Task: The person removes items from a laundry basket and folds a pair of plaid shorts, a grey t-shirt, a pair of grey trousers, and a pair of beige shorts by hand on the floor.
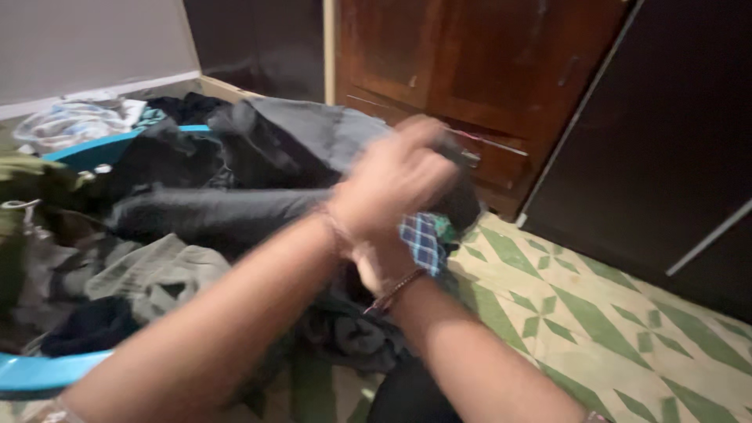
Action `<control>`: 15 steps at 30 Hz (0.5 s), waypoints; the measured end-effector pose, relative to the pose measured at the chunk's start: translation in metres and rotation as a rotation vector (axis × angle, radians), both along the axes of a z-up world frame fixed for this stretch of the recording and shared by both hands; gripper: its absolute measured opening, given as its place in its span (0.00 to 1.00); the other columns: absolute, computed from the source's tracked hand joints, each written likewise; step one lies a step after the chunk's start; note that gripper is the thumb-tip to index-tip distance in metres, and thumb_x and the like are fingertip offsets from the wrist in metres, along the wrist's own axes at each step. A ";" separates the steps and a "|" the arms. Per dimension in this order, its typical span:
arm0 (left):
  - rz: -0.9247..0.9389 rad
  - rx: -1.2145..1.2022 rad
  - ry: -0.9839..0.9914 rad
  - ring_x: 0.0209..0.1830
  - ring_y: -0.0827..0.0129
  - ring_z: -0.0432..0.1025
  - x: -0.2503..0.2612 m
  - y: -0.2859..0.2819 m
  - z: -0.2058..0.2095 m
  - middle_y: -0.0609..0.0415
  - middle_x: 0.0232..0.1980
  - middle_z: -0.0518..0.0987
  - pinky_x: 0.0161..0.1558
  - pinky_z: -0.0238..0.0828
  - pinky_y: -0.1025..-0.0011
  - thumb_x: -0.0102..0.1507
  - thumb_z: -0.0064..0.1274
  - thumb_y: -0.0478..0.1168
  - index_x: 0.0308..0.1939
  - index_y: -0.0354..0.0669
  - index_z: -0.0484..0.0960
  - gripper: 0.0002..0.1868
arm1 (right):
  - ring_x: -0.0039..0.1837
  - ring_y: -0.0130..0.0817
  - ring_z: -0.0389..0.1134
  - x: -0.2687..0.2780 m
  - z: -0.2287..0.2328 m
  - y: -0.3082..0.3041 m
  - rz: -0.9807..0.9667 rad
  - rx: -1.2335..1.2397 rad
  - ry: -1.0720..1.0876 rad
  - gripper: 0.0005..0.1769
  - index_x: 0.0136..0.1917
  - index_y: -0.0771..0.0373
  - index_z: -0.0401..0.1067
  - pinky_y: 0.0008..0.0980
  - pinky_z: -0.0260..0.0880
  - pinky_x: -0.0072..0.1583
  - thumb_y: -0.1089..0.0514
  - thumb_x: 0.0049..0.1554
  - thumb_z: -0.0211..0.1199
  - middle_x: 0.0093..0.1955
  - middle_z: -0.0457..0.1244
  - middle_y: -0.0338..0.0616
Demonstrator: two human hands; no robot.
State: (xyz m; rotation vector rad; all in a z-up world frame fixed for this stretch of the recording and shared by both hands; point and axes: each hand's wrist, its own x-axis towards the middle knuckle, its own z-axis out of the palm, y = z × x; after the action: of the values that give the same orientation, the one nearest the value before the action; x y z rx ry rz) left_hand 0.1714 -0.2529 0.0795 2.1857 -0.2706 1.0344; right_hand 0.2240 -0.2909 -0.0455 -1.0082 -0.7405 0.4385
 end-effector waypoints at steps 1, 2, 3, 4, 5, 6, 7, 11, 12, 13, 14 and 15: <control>-0.077 0.040 0.052 0.42 0.44 0.77 0.001 -0.031 0.003 0.39 0.41 0.80 0.44 0.74 0.57 0.64 0.46 0.42 0.48 0.37 0.76 0.14 | 0.65 0.41 0.68 0.018 -0.013 -0.016 -0.090 0.080 -0.058 0.29 0.75 0.57 0.54 0.45 0.71 0.65 0.58 0.61 0.53 0.69 0.62 0.51; -0.155 0.081 0.104 0.44 0.42 0.76 0.003 -0.059 0.003 0.37 0.41 0.80 0.46 0.74 0.57 0.64 0.47 0.42 0.49 0.36 0.75 0.14 | 0.66 0.42 0.67 0.036 -0.027 -0.037 -0.175 0.152 -0.112 0.27 0.74 0.58 0.55 0.45 0.70 0.66 0.57 0.62 0.51 0.69 0.62 0.51; -0.217 0.099 0.073 0.47 0.43 0.76 0.010 -0.083 0.005 0.38 0.44 0.80 0.49 0.74 0.57 0.65 0.48 0.42 0.52 0.37 0.74 0.15 | 0.68 0.43 0.66 0.058 -0.039 -0.060 -0.286 0.229 -0.189 0.26 0.74 0.59 0.56 0.45 0.69 0.68 0.56 0.64 0.49 0.70 0.62 0.52; -0.282 0.119 0.039 0.51 0.44 0.75 0.016 -0.099 0.005 0.39 0.47 0.80 0.52 0.73 0.58 0.66 0.48 0.43 0.54 0.38 0.73 0.16 | 0.70 0.44 0.65 0.079 -0.050 -0.082 -0.350 0.256 -0.196 0.25 0.74 0.60 0.57 0.46 0.68 0.69 0.54 0.65 0.47 0.70 0.61 0.52; -0.260 0.161 0.017 0.54 0.46 0.74 0.019 -0.109 0.001 0.41 0.50 0.80 0.56 0.71 0.57 0.65 0.50 0.43 0.55 0.40 0.73 0.17 | 0.71 0.44 0.64 0.101 -0.060 -0.103 -0.403 0.274 -0.193 0.24 0.73 0.61 0.58 0.46 0.67 0.71 0.53 0.67 0.45 0.71 0.61 0.52; -0.240 0.201 -0.004 0.57 0.48 0.73 0.024 -0.119 -0.006 0.43 0.52 0.80 0.60 0.70 0.57 0.64 0.51 0.43 0.56 0.42 0.74 0.17 | 0.73 0.45 0.63 0.120 -0.072 -0.124 -0.467 0.297 -0.231 0.23 0.73 0.62 0.59 0.46 0.66 0.72 0.52 0.68 0.43 0.71 0.61 0.52; -0.219 0.240 -0.026 0.60 0.50 0.73 0.031 -0.128 -0.013 0.45 0.55 0.80 0.63 0.68 0.57 0.63 0.52 0.43 0.56 0.44 0.75 0.18 | 0.70 0.45 0.63 0.140 -0.082 -0.145 -0.427 0.297 -0.107 0.22 0.71 0.62 0.60 0.46 0.66 0.70 0.52 0.69 0.43 0.69 0.62 0.51; 0.115 0.548 -0.016 0.65 0.50 0.64 0.063 -0.145 -0.050 0.44 0.58 0.75 0.69 0.47 0.47 0.48 0.60 0.48 0.60 0.40 0.72 0.37 | 0.60 0.42 0.64 0.197 -0.103 -0.272 -0.259 0.293 0.399 0.15 0.65 0.60 0.66 0.47 0.65 0.62 0.55 0.70 0.45 0.62 0.65 0.47; 0.205 0.647 0.040 0.66 0.51 0.63 0.072 -0.148 -0.061 0.44 0.59 0.74 0.71 0.45 0.48 0.46 0.59 0.48 0.63 0.40 0.70 0.41 | 0.57 0.42 0.64 0.202 -0.109 -0.295 -0.218 0.300 0.522 0.14 0.64 0.60 0.67 0.48 0.64 0.60 0.55 0.70 0.45 0.60 0.65 0.46; 0.290 0.759 0.110 0.68 0.52 0.64 0.077 -0.151 -0.074 0.45 0.59 0.75 0.74 0.43 0.46 0.53 0.56 0.45 0.63 0.41 0.70 0.34 | 0.58 0.42 0.65 0.203 -0.114 -0.316 -0.296 0.314 0.605 0.15 0.62 0.60 0.67 0.47 0.65 0.62 0.55 0.69 0.45 0.60 0.66 0.46; 0.378 0.871 0.175 0.69 0.54 0.64 0.083 -0.156 -0.083 0.47 0.58 0.75 0.76 0.42 0.45 0.60 0.53 0.42 0.63 0.42 0.70 0.27 | 0.59 0.42 0.66 0.201 -0.114 -0.340 -0.373 0.330 0.685 0.15 0.61 0.61 0.68 0.46 0.65 0.64 0.54 0.68 0.45 0.59 0.66 0.47; 0.363 0.870 0.203 0.68 0.54 0.64 0.087 -0.164 -0.093 0.47 0.58 0.75 0.73 0.42 0.43 0.57 0.53 0.42 0.64 0.42 0.69 0.30 | 0.59 0.42 0.66 0.198 -0.115 -0.361 -0.451 0.349 0.765 0.15 0.60 0.62 0.68 0.45 0.65 0.66 0.53 0.67 0.46 0.59 0.67 0.47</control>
State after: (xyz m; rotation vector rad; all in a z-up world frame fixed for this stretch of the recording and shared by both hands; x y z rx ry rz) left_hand 0.2588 -0.4168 -0.0136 3.1965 -0.2635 0.9697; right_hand 0.4222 -0.6520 -0.1608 -0.5757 0.1059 0.2529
